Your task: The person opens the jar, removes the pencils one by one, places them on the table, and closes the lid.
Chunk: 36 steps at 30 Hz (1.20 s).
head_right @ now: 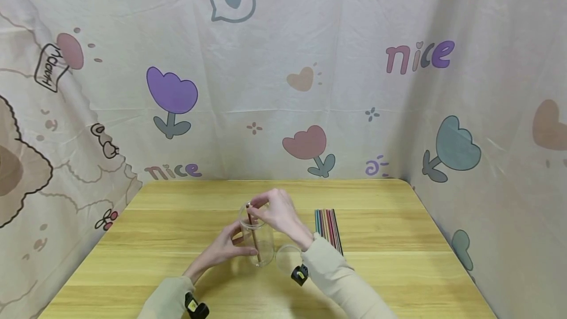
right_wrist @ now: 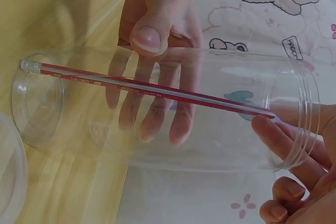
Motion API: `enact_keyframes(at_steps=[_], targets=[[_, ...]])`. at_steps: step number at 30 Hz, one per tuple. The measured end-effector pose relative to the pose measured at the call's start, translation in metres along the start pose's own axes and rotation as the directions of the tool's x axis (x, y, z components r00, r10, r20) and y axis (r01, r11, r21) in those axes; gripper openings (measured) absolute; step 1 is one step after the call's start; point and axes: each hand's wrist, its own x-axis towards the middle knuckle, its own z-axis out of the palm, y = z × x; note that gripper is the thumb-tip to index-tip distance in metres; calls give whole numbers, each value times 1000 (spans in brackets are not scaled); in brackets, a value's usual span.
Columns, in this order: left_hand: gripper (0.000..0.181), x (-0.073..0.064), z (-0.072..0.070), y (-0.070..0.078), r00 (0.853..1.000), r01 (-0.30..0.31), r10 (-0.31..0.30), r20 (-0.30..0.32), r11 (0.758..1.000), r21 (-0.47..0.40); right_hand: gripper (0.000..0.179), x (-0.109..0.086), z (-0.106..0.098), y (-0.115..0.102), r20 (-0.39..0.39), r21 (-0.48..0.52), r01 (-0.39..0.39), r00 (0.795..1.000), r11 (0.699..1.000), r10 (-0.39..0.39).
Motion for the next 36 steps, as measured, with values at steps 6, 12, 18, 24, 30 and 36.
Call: enact_keyframes(at_steps=[6,12,18,24,30,36], targets=[[57,0,0,-3,1000,-28,28,-2,1000,11,12,4,3,-3,7,-48,13,1000,999,-12],[64,0,-1,-3,999,-41,41,-2,999,13,6,7,6,-5,24,-79,3,1000,997,-1],[70,0,-2,-2,999,-33,33,-1,999,27,6,10,8,-5,45,-85,0,999,996,4],[64,1,-2,-3,1000,-30,30,7,999,12,5,9,9,-3,32,-45,23,999,999,-22],[57,0,-1,-4,999,-41,41,7,999,10,6,7,8,0,12,69,23,1000,997,-24],[66,0,-1,-4,999,-37,37,-2,999,15,9,3,7,6,-7,211,38,999,977,-37]])
